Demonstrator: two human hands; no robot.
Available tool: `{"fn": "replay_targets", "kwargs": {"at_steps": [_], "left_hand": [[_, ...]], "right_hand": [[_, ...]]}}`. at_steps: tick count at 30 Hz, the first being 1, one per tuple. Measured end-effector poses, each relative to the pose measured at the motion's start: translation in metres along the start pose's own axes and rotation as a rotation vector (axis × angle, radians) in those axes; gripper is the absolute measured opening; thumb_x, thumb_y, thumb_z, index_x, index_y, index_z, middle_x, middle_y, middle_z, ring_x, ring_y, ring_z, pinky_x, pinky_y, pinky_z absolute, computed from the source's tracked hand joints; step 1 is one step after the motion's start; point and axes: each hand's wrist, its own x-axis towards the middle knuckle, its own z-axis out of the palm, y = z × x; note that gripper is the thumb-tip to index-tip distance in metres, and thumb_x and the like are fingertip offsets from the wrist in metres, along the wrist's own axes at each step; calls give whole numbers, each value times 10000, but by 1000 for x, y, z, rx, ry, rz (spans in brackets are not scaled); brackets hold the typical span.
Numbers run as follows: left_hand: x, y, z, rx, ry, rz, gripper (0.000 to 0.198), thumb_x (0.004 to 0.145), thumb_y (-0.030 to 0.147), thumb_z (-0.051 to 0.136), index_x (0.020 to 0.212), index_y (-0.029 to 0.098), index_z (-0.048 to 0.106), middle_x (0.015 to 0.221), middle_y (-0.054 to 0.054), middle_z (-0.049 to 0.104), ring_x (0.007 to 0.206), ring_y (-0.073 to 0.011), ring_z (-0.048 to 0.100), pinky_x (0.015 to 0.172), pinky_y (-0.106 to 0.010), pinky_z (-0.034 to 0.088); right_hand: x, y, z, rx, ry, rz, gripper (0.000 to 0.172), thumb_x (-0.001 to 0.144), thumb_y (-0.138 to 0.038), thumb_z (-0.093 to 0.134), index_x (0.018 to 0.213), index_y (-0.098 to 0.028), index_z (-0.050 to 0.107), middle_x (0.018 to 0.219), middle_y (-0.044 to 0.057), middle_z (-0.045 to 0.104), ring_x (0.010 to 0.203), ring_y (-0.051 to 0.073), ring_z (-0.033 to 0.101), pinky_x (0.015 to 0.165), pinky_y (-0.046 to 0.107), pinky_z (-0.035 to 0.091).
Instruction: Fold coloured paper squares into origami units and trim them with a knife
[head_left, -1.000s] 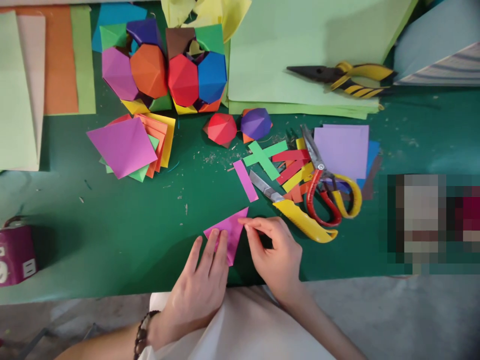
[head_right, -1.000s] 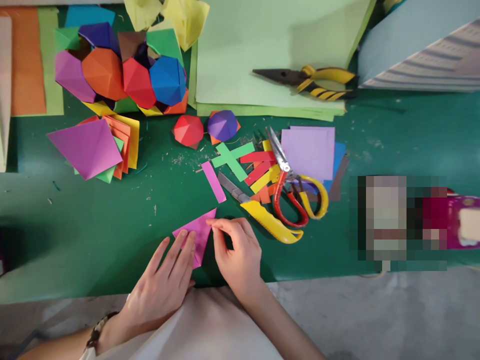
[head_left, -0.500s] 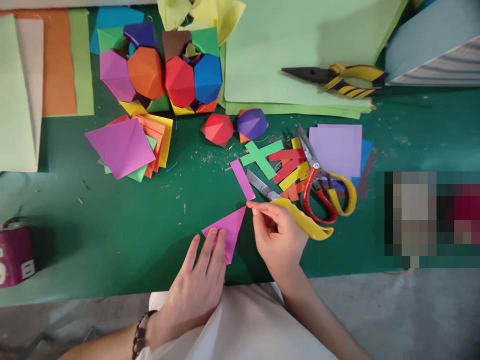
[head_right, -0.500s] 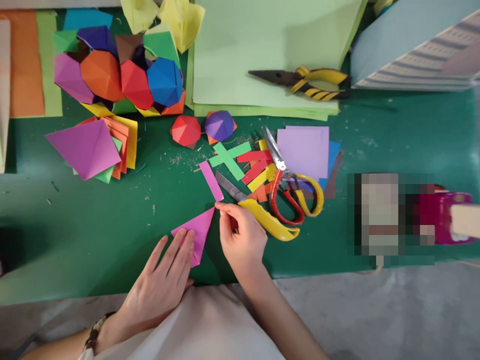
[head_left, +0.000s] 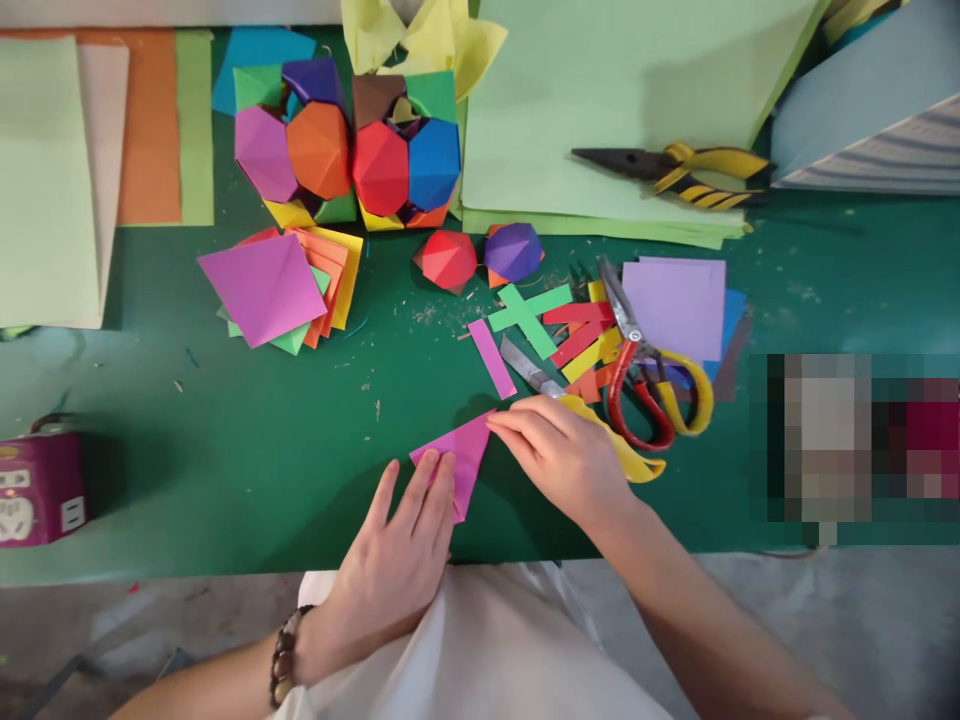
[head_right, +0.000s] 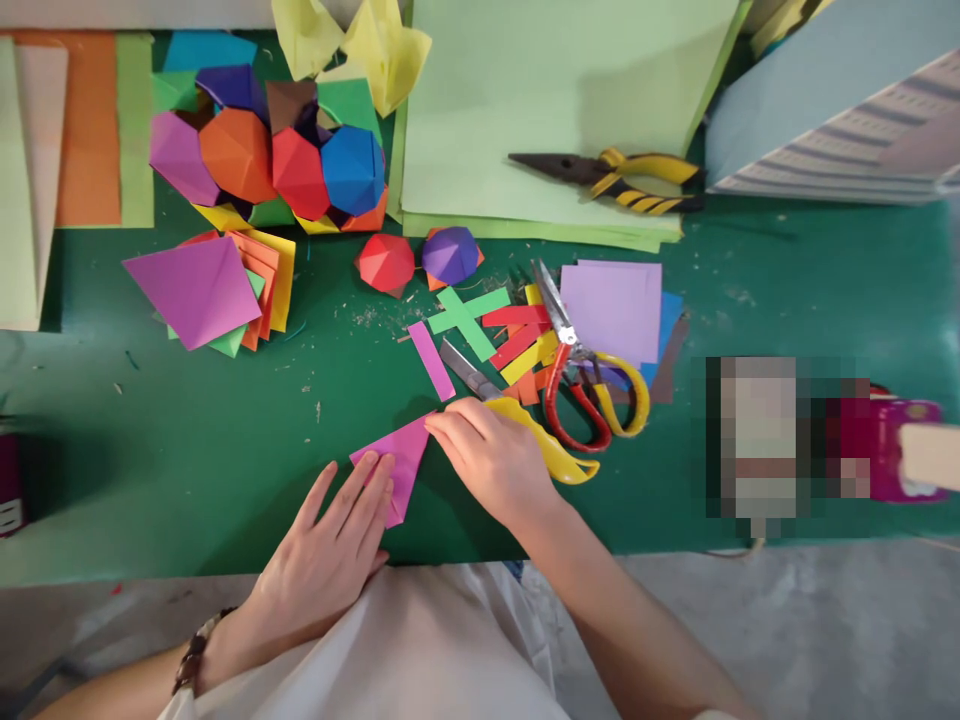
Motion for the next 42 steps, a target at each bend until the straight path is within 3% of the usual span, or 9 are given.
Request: {"fn": "replay_targets", "kwargs": {"at_steps": [9, 26, 34, 42], "left_hand": [[-1, 1, -2, 4, -26, 1, 470, 983, 286, 335, 1346, 80, 551, 1480, -144, 482, 1353, -286, 449, 1025, -478, 432], [-2, 3, -1, -10, -40, -12, 477, 973, 277, 355, 1374, 77, 518, 1521, -144, 423, 1403, -279, 386, 1052, -465, 415], [-2, 2, -2, -18, -56, -8, 479, 978, 293, 349, 1372, 83, 522, 1532, -149, 403, 1411, -283, 379, 1062, -474, 412], [-2, 2, -2, -21, -67, -2, 451, 981, 285, 358, 1336, 93, 559, 1518, -158, 423, 1400, -290, 393, 1056, -487, 417]], "right_hand": [[-7, 2, -2, 90, -64, -159, 133, 944, -137, 557, 897, -175, 676, 789, 16, 706, 717, 116, 678, 659, 234, 528], [-27, -12, -3, 217, -158, -250, 223, 967, -108, 468, 950, -125, 690, 817, 52, 701, 718, 128, 669, 696, 254, 544], [-26, -14, -2, 227, -173, -214, 215, 961, -112, 484, 920, -160, 689, 805, 31, 690, 717, 119, 657, 689, 248, 527], [-30, -21, -3, 257, -273, -269, 291, 977, -101, 409, 872, -150, 676, 784, 39, 648, 703, 126, 607, 665, 263, 484]]}}
